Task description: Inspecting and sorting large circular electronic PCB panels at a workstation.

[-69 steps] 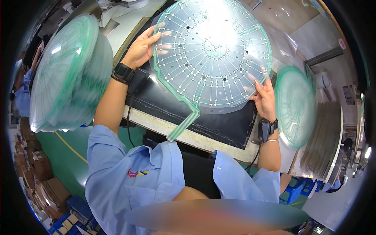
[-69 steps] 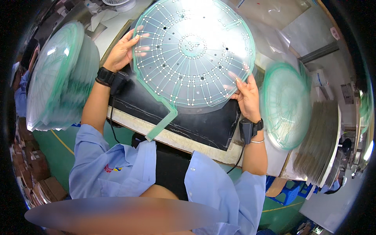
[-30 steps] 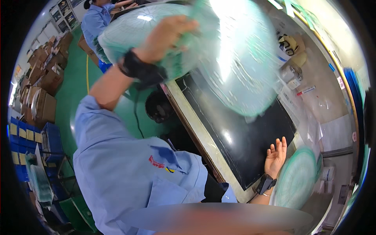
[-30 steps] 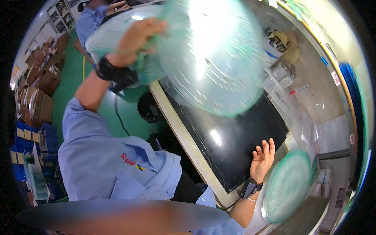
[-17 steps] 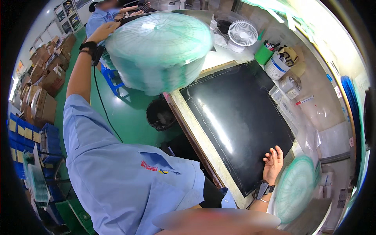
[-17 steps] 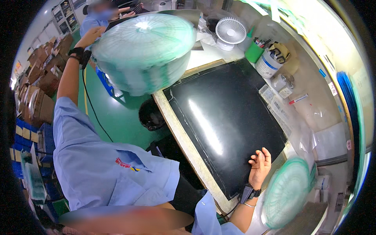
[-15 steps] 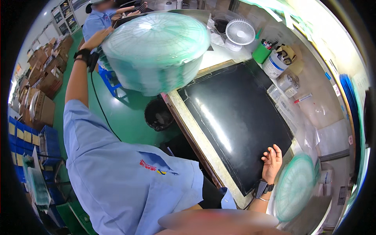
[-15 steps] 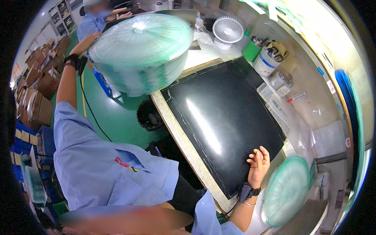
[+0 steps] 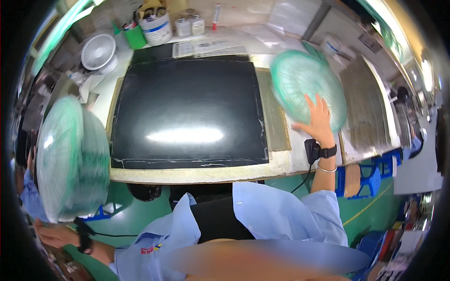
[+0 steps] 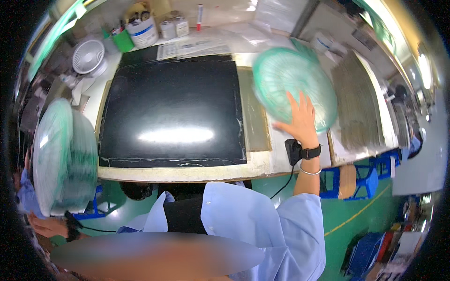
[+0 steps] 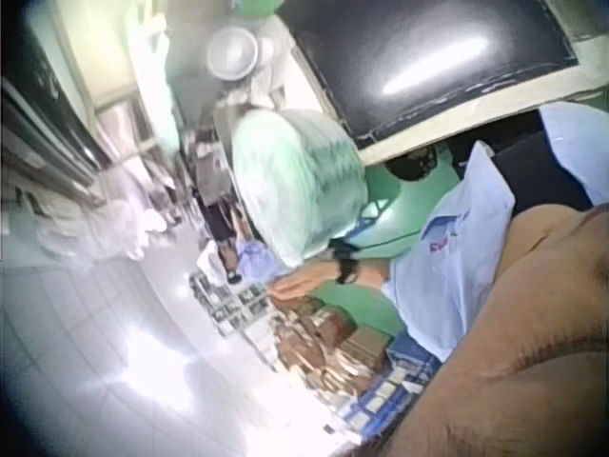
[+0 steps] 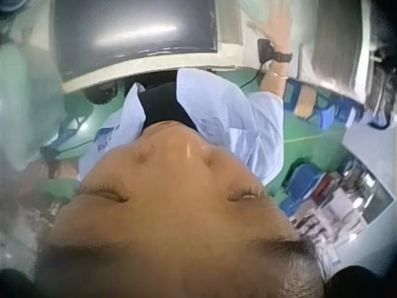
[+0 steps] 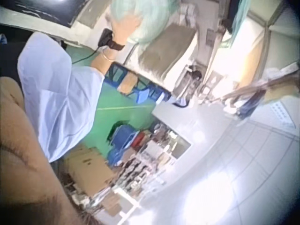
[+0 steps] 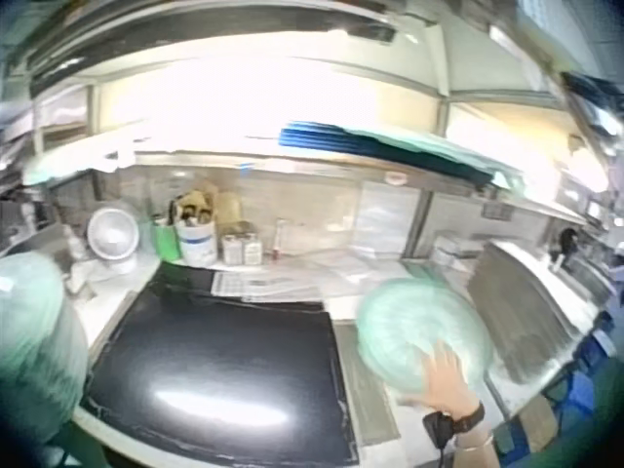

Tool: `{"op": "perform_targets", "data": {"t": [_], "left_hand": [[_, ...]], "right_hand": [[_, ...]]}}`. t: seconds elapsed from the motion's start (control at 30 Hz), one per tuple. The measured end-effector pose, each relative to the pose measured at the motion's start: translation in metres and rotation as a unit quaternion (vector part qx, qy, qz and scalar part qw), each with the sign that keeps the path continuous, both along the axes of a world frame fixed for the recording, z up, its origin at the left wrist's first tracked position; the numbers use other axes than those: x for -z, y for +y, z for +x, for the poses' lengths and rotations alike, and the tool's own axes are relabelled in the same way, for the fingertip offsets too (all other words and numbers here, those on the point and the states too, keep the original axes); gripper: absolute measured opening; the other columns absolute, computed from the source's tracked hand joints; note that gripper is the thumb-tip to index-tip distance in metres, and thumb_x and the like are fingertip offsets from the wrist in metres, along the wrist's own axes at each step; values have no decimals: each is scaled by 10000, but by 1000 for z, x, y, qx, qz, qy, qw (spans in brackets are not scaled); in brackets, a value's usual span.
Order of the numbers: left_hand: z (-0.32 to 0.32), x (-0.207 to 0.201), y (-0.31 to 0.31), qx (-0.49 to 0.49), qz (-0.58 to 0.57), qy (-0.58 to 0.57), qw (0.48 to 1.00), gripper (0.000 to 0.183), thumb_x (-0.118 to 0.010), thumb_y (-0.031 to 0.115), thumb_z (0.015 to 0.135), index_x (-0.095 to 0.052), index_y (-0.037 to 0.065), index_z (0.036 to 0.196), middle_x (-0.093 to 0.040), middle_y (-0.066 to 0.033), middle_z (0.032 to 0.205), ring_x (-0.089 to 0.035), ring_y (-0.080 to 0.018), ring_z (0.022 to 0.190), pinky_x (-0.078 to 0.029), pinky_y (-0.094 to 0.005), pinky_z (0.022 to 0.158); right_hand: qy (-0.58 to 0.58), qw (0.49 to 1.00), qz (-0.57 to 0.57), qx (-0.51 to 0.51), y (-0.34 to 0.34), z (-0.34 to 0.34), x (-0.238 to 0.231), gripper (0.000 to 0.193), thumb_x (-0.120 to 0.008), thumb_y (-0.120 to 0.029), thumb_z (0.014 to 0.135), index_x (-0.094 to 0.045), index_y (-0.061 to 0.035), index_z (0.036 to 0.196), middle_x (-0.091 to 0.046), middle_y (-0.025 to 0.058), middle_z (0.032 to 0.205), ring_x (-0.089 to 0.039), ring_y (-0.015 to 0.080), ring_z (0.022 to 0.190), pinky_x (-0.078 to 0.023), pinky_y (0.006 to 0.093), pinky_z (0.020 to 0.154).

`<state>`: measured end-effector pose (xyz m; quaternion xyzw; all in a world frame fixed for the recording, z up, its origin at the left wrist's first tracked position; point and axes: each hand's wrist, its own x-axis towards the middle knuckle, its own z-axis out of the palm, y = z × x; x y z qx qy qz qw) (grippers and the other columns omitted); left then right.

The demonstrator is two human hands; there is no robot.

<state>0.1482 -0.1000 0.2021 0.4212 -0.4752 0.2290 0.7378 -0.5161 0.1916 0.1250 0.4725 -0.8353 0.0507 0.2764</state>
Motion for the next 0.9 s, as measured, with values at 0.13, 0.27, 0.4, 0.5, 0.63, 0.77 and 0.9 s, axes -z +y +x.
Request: {"op": "perform_targets", "data": {"t": [0.13,0.27,0.4,0.5,0.63,0.77,0.9], "left_hand": [[-163,54,9,335,175,-213,901,380,-283,219,956,-480,-48,1141,-579,-154,1086,-534,-247,1028,-322,-381,994],[-320,36,16,645,331,-254,641,313,-428,124,915,-467,13,1205,-571,-123,1084,-529,-206,1033,-406,-325,904],[-386,68,-27,771,561,-94,287,565,-351,439,933,-353,19,1311,-532,-165,1144,-563,-226,991,-456,-355,870],[-407,95,-81,785,619,32,-12,867,-293,679,831,-280,-22,1342,-527,-190,1143,-547,-269,1050,-455,-402,902],[-411,147,-171,822,544,49,-158,769,-453,556,857,-326,-46,1318,-467,-178,1280,-537,-209,1083,-446,-346,912],[-407,119,-139,776,593,-154,149,487,-590,101,843,-424,2,1290,-609,-52,1075,-571,-73,933,-444,-211,846],[-407,121,-137,794,564,-158,166,452,-597,110,842,-465,13,1264,-610,-42,1069,-577,-57,890,-460,-197,797]], "right_hand": [[-108,993,40,-18,32,3,23,484,-612,-182,772,-496,-178,1242,-576,201,1091,-569,339,932,-465,373,790],[-219,972,74,52,26,46,-11,404,-536,-6,780,-581,-164,1149,-648,119,950,-628,283,792,-516,313,660],[-189,957,-152,-158,12,89,-30,481,-485,97,731,-606,-158,1121,-638,98,1025,-622,257,927,-515,321,764],[-127,955,-17,-266,6,129,-29,526,-523,77,698,-595,-197,1141,-594,89,1100,-589,285,982,-513,331,768],[-209,860,249,-392,-8,145,-24,576,-629,-95,717,-486,-217,1262,-519,111,1206,-472,321,1135,-392,420,948],[-377,753,244,-480,-61,103,-28,609,-698,-236,714,-465,-97,1259,-491,173,1234,-454,357,1144,-364,429,966],[-324,832,27,-450,-186,69,-21,371,-646,-172,778,-554,-27,1107,-592,141,1079,-572,298,992,-446,351,865]]}}
